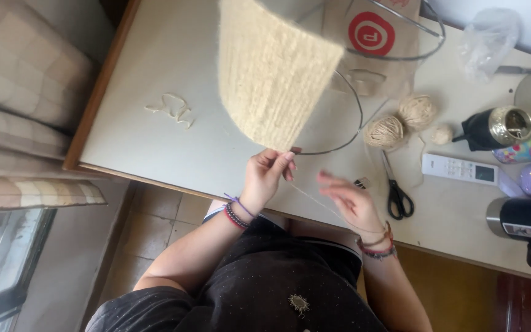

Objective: The person wraps natural twine around a metal lampshade frame, securing it with a binder clip. They cut excess twine with scissors and continue wrapping the frame.

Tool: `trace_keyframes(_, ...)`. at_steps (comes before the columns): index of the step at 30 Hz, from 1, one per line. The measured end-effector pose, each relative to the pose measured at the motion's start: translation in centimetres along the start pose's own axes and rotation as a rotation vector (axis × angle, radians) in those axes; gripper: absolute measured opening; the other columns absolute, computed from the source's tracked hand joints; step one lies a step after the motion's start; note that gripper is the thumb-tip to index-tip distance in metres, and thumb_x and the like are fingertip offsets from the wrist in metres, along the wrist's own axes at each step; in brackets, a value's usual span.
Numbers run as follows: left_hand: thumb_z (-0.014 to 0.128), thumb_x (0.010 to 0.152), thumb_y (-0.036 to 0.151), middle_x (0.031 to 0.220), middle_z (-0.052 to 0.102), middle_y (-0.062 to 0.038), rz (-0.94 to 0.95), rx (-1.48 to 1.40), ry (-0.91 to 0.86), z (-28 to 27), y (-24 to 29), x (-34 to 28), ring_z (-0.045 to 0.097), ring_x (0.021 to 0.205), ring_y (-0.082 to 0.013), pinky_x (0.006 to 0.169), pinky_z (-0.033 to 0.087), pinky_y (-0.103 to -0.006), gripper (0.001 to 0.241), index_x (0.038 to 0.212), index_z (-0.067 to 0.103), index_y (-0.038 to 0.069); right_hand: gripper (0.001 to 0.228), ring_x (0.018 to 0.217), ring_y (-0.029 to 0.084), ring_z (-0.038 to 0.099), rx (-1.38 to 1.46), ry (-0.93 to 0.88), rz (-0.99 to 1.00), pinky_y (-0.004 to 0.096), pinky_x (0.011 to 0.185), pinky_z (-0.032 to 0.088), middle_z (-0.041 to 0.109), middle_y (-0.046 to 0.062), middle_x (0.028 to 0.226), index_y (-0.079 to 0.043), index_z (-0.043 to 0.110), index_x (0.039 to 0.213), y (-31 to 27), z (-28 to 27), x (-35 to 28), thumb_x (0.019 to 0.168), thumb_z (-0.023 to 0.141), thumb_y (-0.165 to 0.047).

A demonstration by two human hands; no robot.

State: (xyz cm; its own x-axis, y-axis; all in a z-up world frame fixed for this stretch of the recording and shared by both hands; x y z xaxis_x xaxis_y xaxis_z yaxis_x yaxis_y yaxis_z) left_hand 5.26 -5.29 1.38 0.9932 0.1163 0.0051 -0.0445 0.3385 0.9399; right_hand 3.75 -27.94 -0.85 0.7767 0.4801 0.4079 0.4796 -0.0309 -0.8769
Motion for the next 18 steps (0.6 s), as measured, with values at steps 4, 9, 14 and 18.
trace_keyframes(4, 0.065, 0.102, 0.013, 0.058, 0.069, -0.01, 0.015, 0.012, 0.017, -0.1, -0.9, 0.6, 0.067, 0.051, -0.0151, 0.06, 0.057, -0.0258, 0.028, 0.077, 0.069, 0.001, 0.025, 0.118, 0.029, 0.07, -0.004, -0.145, 0.393, 0.048, 0.097, 0.055, 0.077, 0.017, 0.12, -0.003, 0.077, 0.116, -3.5, -2.6, -2.9, 0.097, 0.06, -0.004)
trace_keyframes(9, 0.062, 0.103, 0.008, 0.064, 0.068, -0.01, 0.063, -0.051, 0.056, -0.8, -2.2, 1.6, 0.067, 0.052, -0.0166, 0.057, 0.06, -0.0293, 0.025, 0.081, 0.065, -0.002, 0.022, 0.081, 0.02, 0.073, -0.297, 0.138, 0.833, 0.04, 0.089, 0.057, 0.078, 0.014, 0.092, -0.003, 0.077, 0.115, -2.5, -8.6, -5.9, 0.1, 0.066, -0.015)
trace_keyframes(14, 0.059, 0.104, 0.009, 0.064, 0.066, -0.01, 0.078, -0.064, 0.059, -1.1, -2.2, 1.4, 0.065, 0.051, -0.015, 0.055, 0.06, -0.0284, 0.022, 0.089, 0.068, -0.006, 0.029, 0.09, 0.027, 0.073, -1.032, 0.247, 0.652, 0.041, 0.08, 0.057, 0.077, 0.005, 0.097, -0.017, 0.074, 0.114, 0.1, -10.2, -1.1, 0.099, 0.075, -0.041)
trace_keyframes(18, 0.059, 0.104, 0.008, 0.064, 0.065, -0.01, 0.075, -0.078, 0.059, -1.4, -1.8, 1.6, 0.065, 0.051, -0.0147, 0.054, 0.06, -0.0281, 0.022, 0.094, 0.07, -0.008, 0.038, 0.091, 0.029, 0.076, -1.302, 0.095, 0.84, 0.044, 0.079, 0.058, 0.078, 0.003, 0.094, -0.022, 0.071, 0.109, 7.7, -10.2, -0.2, 0.091, 0.073, -0.054)
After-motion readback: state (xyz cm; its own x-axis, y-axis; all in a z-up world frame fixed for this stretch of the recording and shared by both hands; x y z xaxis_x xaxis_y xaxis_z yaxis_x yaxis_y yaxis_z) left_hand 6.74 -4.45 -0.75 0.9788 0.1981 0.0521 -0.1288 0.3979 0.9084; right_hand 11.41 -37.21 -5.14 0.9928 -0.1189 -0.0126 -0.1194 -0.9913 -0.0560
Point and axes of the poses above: each hand's wrist, its own x-axis towards the middle knuckle, its own z-axis out of the palm, y = z × x, the point moved 3 cm from there along x, towards the middle knuckle
